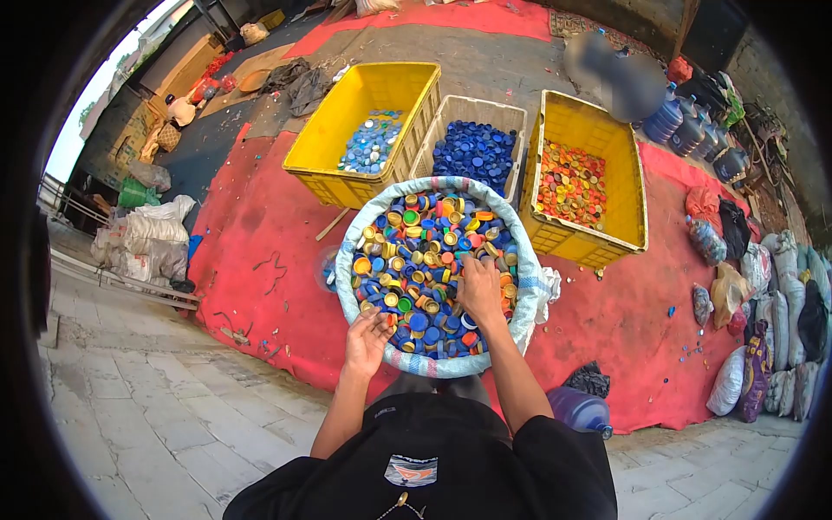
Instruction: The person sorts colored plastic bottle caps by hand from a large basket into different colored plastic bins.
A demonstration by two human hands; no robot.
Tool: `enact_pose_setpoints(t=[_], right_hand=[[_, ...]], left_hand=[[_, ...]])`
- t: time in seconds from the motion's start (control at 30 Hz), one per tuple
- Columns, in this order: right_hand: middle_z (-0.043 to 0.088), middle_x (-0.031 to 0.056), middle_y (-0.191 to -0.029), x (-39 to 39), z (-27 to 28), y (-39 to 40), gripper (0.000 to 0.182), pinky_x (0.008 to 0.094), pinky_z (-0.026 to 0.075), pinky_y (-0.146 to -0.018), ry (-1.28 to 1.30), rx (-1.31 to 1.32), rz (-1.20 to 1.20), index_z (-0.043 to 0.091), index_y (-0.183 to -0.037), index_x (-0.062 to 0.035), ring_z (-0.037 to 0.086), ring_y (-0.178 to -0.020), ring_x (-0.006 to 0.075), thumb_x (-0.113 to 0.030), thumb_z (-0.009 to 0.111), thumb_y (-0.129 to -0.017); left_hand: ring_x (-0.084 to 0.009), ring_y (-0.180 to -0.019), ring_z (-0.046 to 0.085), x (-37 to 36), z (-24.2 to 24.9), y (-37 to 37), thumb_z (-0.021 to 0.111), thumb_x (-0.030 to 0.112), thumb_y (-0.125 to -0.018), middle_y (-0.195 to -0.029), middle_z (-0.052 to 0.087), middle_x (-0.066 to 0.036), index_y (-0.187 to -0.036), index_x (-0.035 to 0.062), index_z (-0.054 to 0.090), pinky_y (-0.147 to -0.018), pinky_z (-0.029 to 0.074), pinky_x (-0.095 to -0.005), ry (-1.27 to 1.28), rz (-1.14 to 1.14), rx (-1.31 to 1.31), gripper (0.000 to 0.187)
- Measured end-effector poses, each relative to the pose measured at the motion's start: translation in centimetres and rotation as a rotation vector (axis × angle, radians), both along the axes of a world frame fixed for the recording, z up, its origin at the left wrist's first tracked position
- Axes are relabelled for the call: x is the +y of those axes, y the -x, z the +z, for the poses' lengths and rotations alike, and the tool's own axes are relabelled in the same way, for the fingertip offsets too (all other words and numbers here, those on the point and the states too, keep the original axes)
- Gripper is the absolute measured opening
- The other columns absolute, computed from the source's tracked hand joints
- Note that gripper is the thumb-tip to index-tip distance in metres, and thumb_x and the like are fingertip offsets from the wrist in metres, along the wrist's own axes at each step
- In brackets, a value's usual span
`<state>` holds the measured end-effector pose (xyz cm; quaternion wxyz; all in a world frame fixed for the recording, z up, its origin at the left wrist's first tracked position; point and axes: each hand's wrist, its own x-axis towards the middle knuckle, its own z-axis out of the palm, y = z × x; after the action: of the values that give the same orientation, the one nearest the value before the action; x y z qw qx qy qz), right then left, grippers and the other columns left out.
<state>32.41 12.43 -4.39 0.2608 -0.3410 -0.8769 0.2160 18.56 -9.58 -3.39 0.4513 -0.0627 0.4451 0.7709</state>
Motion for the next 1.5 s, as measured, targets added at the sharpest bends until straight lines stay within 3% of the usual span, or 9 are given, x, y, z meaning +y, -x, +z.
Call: enact_pose_setpoints(t=[0.4,0.5,0.53,0.63,0.67,1.0,1.1,1.27,1.5], right_hand=[[0.065,0.0125,-0.093,-0.2,0.1,1.9,0.049,0.0414,0.042,-0.075,-0.118,-0.107,-0.007,0.055,-0.119,-0.0036,0.057,-0.086,0.0291,-0.013,0.07,-0.073],[0.065,0.0104,-0.09,-1.5,1.3,2.0,0.048,0.0364,0.044,-0.064,0.264,0.15,-0.103,0.052,-0.121,-0.0015,0.058,-0.075,0.0226,-0.018,0.069,-0.079],[0.064,0.0079,-0.087,-2.9,2.8,2.5,0.045,0.0294,0.042,-0.055,0.581,0.349,-0.18,0.051,-0.118,-0.0011,0.055,-0.067,0.0147,-0.024,0.068,-0.083],[0.062,0.0108,-0.093,-4.4,4.5,1.8,0.045,0.0272,0.042,-0.058,1.927,0.899,-0.174,0.049,-0.117,-0.0031,0.053,-0.069,0.013,-0.025,0.068,-0.082],[0.061,0.0092,-0.093,-5.1,4.1,2.0,0.04,0.0266,0.041,-0.056,1.973,0.9,-0.263,0.051,-0.112,-0.0054,0.05,-0.066,0.0132,-0.028,0.067,-0.083],[0.063,0.0078,-0.092,-9.6,3.4,0.8,0.03,0.0311,0.049,-0.066,1.845,0.917,-0.191,0.053,-0.112,-0.0108,0.059,-0.071,0.0156,-0.027,0.059,-0.088],[0.062,0.0049,-0.092,-9.7,3.4,-0.3,0.041,0.0334,0.048,-0.071,1.77,1.084,-0.142,0.051,-0.12,-0.009,0.059,-0.077,0.0175,-0.029,0.06,-0.085],[0.061,0.0075,-0.094,-10.0,3.0,-3.0,0.048,0.0345,0.048,-0.074,1.699,1.301,-0.05,0.054,-0.121,-0.0057,0.058,-0.083,0.022,-0.026,0.059,-0.078],[0.058,0.0113,-0.099,-11.0,2.4,-5.2,0.038,0.0347,0.048,-0.073,1.687,1.423,-0.228,0.057,-0.107,-0.0029,0.056,-0.086,0.0226,-0.028,0.058,-0.079]], left_hand=[[-0.0141,-0.08,0.059,2.8,0.2,0.3,0.056,0.011,-0.092,-0.094,0.062,-0.005,-0.106,0.0073,0.058,-0.074,0.051,-0.0315,-0.053,-0.206,-0.03,0.014],[-0.0134,-0.078,0.059,3.5,1.1,0.3,0.057,0.01,-0.092,-0.094,0.062,-0.005,-0.106,0.0068,0.057,-0.074,0.051,-0.031,-0.033,-0.254,-0.008,0.015],[-0.0132,-0.078,0.059,3.6,1.3,0.4,0.057,0.01,-0.092,-0.094,0.062,-0.005,-0.107,0.0066,0.057,-0.073,0.051,-0.031,-0.028,-0.261,0.013,0.016],[-0.0117,-0.078,0.059,3.9,1.1,0.8,0.057,0.011,-0.092,-0.095,0.062,-0.005,-0.111,0.0057,0.055,-0.073,0.051,-0.03,-0.018,-0.285,0.069,0.02],[-0.0113,-0.078,0.059,4.0,0.9,1.0,0.058,0.011,-0.092,-0.096,0.062,-0.005,-0.112,0.0055,0.055,-0.073,0.051,-0.0294,0.001,-0.296,0.095,0.021],[-0.0081,-0.086,0.057,4.6,2.8,0.8,0.067,0.01,-0.085,-0.107,0.063,-0.003,-0.119,0.0032,0.058,-0.075,0.047,-0.0238,0.012,-0.537,0.445,0.036],[-0.0073,-0.083,0.056,4.5,0.4,1.7,0.067,0.006,-0.081,-0.104,0.063,-0.004,-0.117,0.0023,0.059,-0.072,0.046,-0.023,0.252,-0.57,0.99,0.037],[-0.0339,-0.095,0.056,3.3,-0.6,2.4,0.07,0.009,-0.071,-0.101,0.062,-0.016,-0.113,0.0011,0.06,-0.088,0.042,-0.0431,0.278,-0.68,1.609,0.044],[-0.0338,-0.1,0.054,3.3,-0.1,0.8,0.075,0.016,-0.072,-0.106,0.06,-0.015,-0.119,0.0014,0.057,-0.085,0.041,-0.0443,0.387,-0.879,1.751,0.053]])
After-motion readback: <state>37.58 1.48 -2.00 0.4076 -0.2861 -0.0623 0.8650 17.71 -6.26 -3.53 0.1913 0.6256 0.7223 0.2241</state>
